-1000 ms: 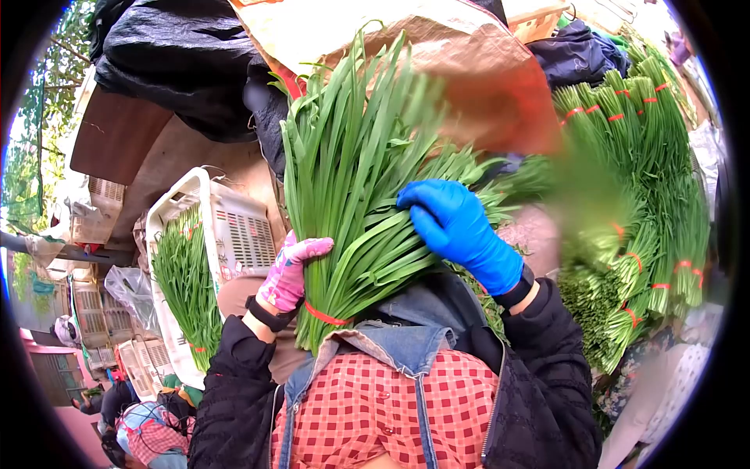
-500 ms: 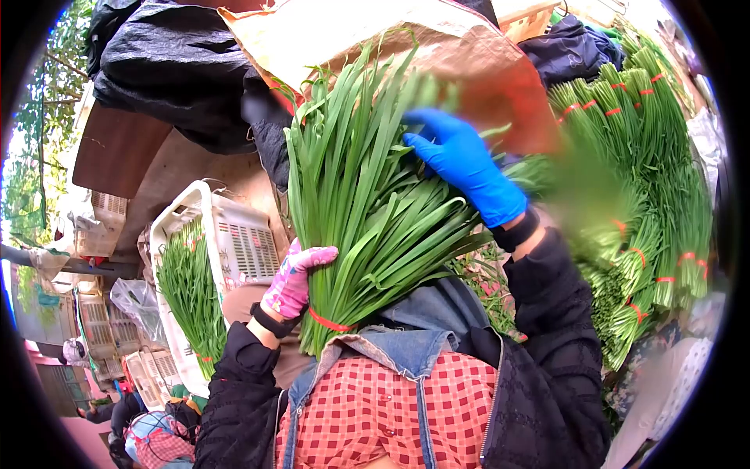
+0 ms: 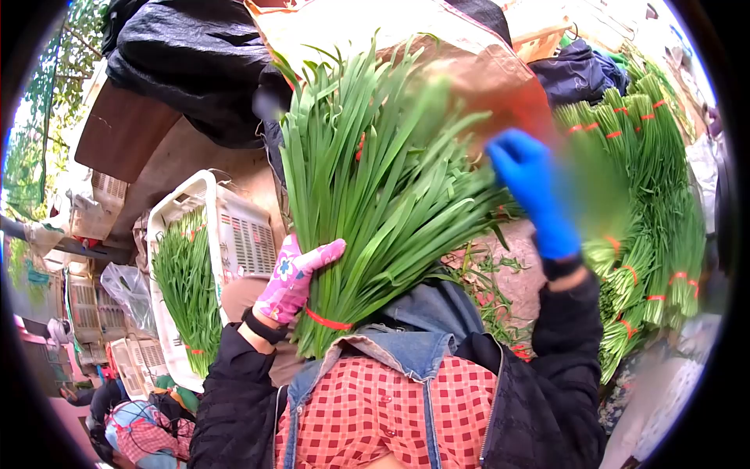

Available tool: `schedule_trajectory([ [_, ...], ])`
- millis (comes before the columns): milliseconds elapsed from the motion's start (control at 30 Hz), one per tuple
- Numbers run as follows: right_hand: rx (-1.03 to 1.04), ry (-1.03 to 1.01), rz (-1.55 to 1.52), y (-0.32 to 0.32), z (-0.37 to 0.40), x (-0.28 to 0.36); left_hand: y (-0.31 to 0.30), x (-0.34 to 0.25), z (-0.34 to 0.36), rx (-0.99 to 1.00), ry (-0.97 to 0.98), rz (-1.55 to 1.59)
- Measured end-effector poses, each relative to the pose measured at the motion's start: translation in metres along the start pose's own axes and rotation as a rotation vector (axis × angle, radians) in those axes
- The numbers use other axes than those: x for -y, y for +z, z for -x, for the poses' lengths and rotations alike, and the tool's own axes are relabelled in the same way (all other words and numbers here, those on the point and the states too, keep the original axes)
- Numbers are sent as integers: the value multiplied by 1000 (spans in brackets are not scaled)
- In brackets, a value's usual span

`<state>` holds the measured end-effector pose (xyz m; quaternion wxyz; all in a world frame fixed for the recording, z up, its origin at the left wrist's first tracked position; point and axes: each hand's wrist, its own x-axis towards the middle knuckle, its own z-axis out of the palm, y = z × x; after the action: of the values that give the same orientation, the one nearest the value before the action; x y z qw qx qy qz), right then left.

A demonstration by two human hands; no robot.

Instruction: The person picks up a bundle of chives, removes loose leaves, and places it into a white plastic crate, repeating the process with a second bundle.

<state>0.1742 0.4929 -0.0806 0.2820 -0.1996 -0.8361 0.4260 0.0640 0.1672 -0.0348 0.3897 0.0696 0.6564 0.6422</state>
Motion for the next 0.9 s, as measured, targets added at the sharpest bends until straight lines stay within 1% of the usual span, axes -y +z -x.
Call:
schedule_trajectory([
  [33,30,-211,453,-15,14,4,3,-4,3,-7,27,-25],
  [100,-68,-485,684,-30,23,26,7,-8,5,0,28,-16],
  [167,-7,-515,446,-28,25,63,10,-8,1,65,88,-133],
  [233,-18,-798,331,2,26,86,17,-9,4,66,92,-160],
  [300,6,-856,368,32,35,103,18,-4,4,95,77,-156],
  [333,1,-858,366,40,39,96,20,-13,7,108,32,-145],
  [400,206,-730,480,60,43,80,12,-6,4,80,34,-139],
  [433,209,-737,475,64,48,75,7,-1,2,54,31,-126],
  [467,189,-705,456,64,55,68,3,2,1,108,47,-74],
  [500,169,-668,440,66,61,63,-1,6,1,103,44,-71],
  [533,83,-681,396,70,66,58,-6,10,-1,136,45,53],
  [567,84,-680,395,72,70,55,-13,16,-5,169,48,177],
  [600,66,-648,337,72,73,52,-24,15,-15,313,-67,327],
  [633,47,-617,278,73,75,49,-30,18,-16,311,-63,326],
  [667,46,-607,212,74,76,44,-33,20,-17,253,-90,270],
  [700,45,-612,210,72,76,45,-31,17,-16,197,-116,214],
  [733,95,-455,15,69,76,47,-22,12,-9,83,-93,98],
  [767,145,-294,-177,67,76,49,-16,4,-5,83,-92,100],
  [800,219,-96,-388,67,75,49,-11,-5,-3,92,-30,17],
  [867,123,-72,-350,74,68,52,5,-27,4,95,77,-99],
  [900,60,-54,-325,83,64,51,9,-36,5,95,81,-98],
])
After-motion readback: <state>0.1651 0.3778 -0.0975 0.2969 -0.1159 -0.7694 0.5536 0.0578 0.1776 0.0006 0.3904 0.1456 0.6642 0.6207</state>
